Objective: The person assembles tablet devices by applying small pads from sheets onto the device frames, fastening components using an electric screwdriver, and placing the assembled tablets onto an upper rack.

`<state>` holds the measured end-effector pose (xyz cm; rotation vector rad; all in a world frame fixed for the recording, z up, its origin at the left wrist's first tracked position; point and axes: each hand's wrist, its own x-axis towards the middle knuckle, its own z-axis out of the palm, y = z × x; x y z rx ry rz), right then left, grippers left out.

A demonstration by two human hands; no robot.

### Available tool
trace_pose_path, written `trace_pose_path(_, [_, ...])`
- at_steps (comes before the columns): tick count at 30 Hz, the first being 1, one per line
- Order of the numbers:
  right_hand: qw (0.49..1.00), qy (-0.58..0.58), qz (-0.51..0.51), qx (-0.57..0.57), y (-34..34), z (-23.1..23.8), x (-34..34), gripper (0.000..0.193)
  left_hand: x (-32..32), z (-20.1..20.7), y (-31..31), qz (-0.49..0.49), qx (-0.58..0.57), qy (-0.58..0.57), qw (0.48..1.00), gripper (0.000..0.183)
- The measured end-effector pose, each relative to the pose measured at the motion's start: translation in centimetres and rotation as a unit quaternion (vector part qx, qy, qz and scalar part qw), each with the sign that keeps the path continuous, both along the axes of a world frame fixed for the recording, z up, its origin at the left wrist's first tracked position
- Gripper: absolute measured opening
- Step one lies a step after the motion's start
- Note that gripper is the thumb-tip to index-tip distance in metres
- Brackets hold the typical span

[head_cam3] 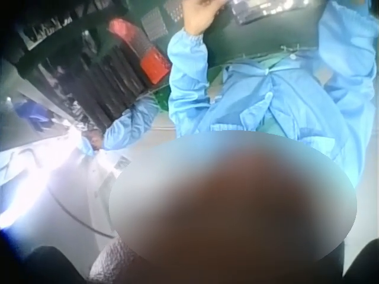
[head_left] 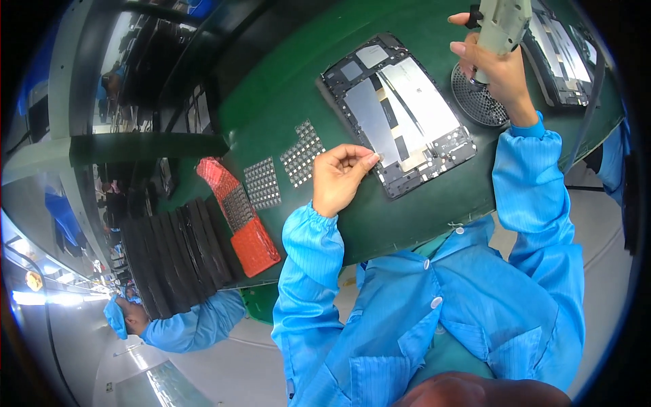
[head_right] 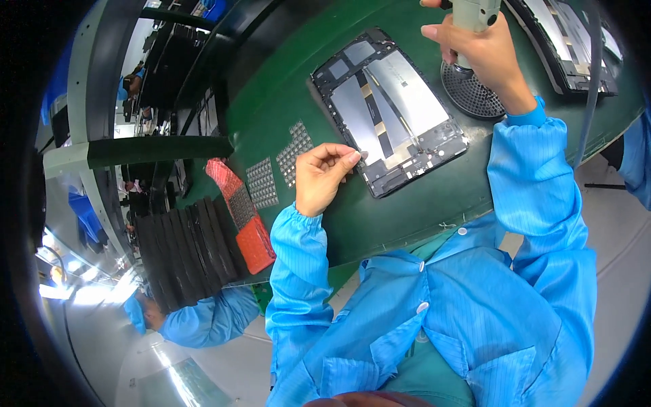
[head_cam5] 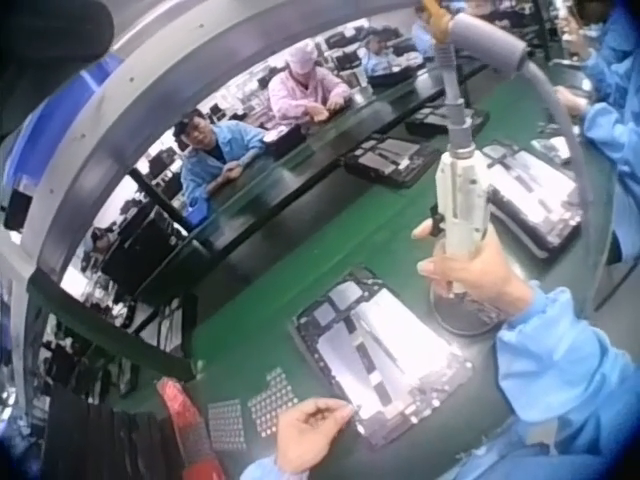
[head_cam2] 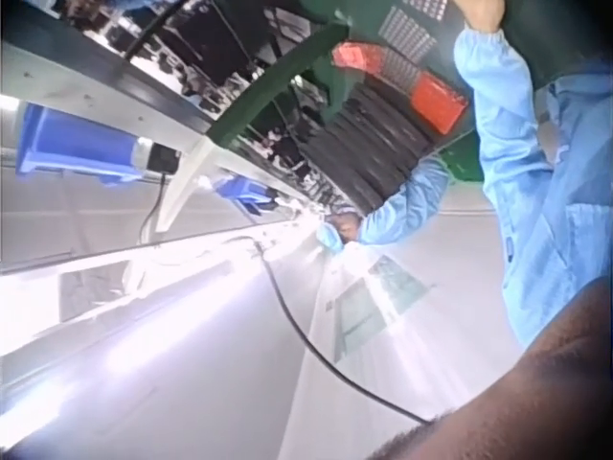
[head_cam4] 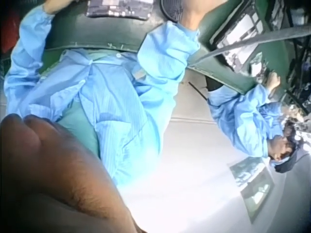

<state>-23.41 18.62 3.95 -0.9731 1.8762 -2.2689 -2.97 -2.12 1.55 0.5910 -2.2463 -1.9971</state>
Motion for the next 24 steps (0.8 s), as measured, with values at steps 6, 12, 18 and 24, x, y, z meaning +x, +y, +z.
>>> trace_pose_path(6, [1.0,-0.016,-0.004,-0.01,0.1,0.3,0.1,0.039,-0.1,-0.6,0.3,0.004,-0.14,0.062,0.988,0.012])
trace_pose_path(12, [0.998,-0.038,0.016,-0.057,-0.8,1.6,2.5,0.037,1.8,0.3,1.6,-0.053,-0.452,0.172,0.873,0.025])
trace_pose_path(18, [0.986,-0.079,0.125,-0.077,-5.7,2.8,8.0,0.037,2.0,-0.1,1.2,-0.113,-0.503,0.174,0.839,0.037])
trace_pose_path(24, [0.973,-0.101,0.205,0.011,-10.5,2.3,9.4,0.036,1.7,-0.9,1.0,-0.084,-0.475,0.194,0.854,0.036])
